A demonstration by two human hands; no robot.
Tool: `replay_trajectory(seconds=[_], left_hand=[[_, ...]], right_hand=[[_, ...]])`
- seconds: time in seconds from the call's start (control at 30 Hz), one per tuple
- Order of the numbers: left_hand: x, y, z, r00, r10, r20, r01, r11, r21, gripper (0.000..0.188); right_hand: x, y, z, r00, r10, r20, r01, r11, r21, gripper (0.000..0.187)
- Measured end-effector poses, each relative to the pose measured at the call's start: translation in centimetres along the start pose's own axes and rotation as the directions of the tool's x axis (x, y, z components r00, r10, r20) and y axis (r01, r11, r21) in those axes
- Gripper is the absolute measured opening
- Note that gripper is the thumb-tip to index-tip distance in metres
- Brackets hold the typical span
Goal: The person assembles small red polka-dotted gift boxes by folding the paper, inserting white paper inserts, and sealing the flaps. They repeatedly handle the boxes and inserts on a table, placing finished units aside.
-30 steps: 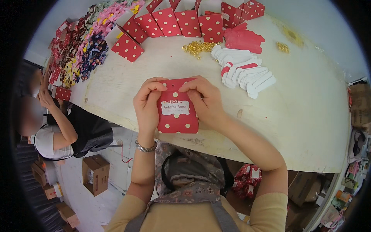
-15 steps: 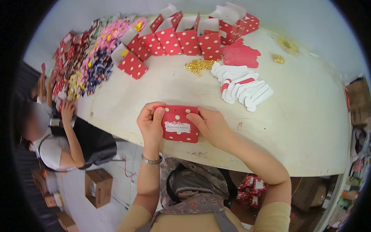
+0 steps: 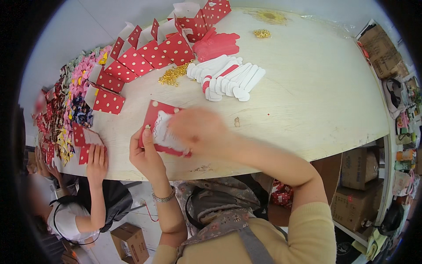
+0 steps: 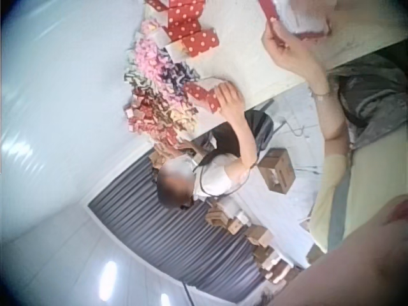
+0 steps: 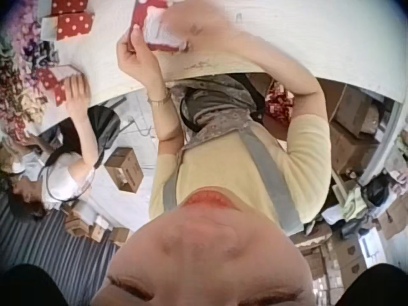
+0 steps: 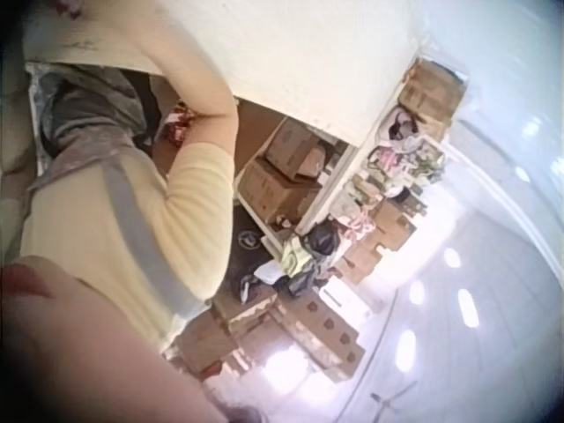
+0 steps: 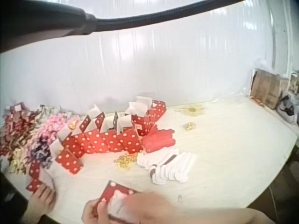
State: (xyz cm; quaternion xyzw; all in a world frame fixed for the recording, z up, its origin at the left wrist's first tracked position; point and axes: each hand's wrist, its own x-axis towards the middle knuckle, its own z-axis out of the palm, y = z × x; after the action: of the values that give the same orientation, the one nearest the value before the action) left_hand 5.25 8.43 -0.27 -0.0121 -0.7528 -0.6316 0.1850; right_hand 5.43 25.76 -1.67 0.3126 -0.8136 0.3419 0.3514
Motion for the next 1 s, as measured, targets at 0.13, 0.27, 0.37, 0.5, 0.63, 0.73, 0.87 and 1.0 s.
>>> replay_trajectory(seconds=[0.13, 0.27, 0.37, 0.5, 0.63, 0.73, 0.87, 1.0], left_hand=[[1.5, -0.1, -1.4, 0.952, 0.296, 0.081, -0.307, 0.918, 0.253, 0.011], [1.8, 0.6, -1.8, 0.899, 0.327, 0.29, -0.399, 0.886, 0.236, 0.009], [2.1, 0.6, -1.9, 0.901, 0.32, 0.294, -0.392, 0.889, 0.235, 0.008], [1.9, 0.0, -1.9, 0.879, 0.385, 0.281, -0.457, 0.849, 0.266, 0.008], [1.5, 0.5, -1.3, 0.965, 0.234, 0.115, -0.241, 0.969, 0.055, 0.01], [2.3, -1.3, -2.1, 0.905, 0.343, 0.25, -0.402, 0.884, 0.239, 0.012], [2.4, -1.0, -2.0, 0.943, 0.228, 0.241, -0.241, 0.97, 0.029, 0.009], [2.5, -0.4, -2.7, 0.938, 0.139, 0.318, -0.147, 0.989, 0.001, 0.01]], right_hand=[[-1.7, 4.4, -6.9, 0.753, 0.647, -0.116, -0.567, 0.55, -0.613, 0.025], [-4.3, 5.3, -8.4, 0.622, 0.783, -0.001, -0.67, 0.531, -0.518, 0.025], [-4.1, 5.0, -10.0, 0.492, 0.87, -0.021, -0.792, 0.438, -0.424, 0.024], [-4.2, 4.1, -10.2, 0.596, 0.705, -0.384, -0.799, 0.567, -0.2, 0.017], [-1.0, -0.1, -6.0, 0.415, 0.903, -0.109, -0.678, 0.386, 0.625, 0.015], [2.3, -4.2, -1.9, 0.352, 0.807, 0.474, -0.811, 0.01, 0.585, 0.015], [3.6, -3.2, 1.4, 0.388, 0.711, 0.587, -0.86, 0.049, 0.508, 0.014], [4.1, -2.8, 1.3, 0.43, 0.704, 0.566, -0.87, 0.154, 0.469, 0.014]])
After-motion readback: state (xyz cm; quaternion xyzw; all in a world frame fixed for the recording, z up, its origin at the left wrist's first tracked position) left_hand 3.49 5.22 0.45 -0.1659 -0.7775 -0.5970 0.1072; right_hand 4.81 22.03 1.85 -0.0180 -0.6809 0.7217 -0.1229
